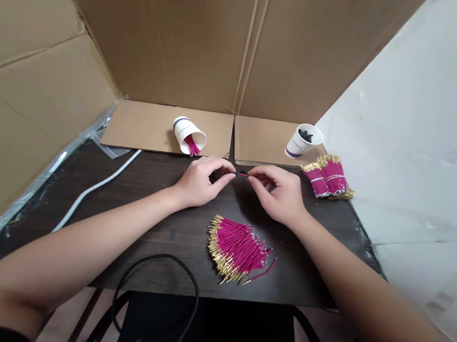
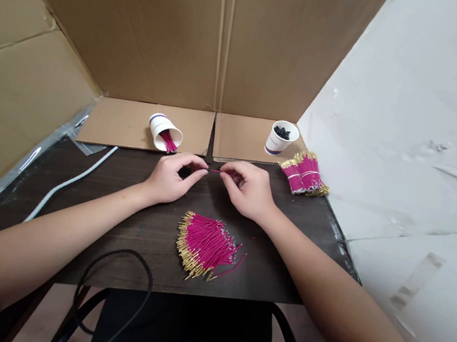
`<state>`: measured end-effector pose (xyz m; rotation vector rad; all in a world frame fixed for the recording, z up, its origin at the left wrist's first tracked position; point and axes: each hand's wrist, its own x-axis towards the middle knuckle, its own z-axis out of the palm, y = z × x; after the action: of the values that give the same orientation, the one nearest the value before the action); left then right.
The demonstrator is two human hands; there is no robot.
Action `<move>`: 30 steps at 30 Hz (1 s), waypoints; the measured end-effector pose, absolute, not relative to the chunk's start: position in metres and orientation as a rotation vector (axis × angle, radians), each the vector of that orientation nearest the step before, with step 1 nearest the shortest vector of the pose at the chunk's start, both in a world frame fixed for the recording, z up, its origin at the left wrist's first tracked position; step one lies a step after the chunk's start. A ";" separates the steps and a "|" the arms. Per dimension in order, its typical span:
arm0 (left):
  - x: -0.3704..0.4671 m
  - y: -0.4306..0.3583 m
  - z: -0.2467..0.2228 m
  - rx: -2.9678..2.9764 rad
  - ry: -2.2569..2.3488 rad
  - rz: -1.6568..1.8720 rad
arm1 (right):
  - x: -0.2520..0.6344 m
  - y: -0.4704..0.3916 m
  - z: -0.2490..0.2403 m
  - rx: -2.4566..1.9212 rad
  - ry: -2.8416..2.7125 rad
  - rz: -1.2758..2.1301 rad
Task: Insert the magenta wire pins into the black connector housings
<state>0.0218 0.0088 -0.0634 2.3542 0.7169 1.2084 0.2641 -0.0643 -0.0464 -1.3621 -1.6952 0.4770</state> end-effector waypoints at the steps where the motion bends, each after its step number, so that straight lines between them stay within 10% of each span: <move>1: 0.022 0.009 -0.064 2.357 0.720 1.204 | 0.265 -0.064 -0.046 -1.372 -1.712 0.466; 30: 0.019 0.016 -0.076 2.558 1.035 0.874 | 0.279 -0.052 -0.059 -1.711 -1.868 0.215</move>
<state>0.0191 0.0164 -0.0761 2.5581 1.0351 0.8742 0.2791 -0.0524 -0.0594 -1.7106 -1.8678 0.2148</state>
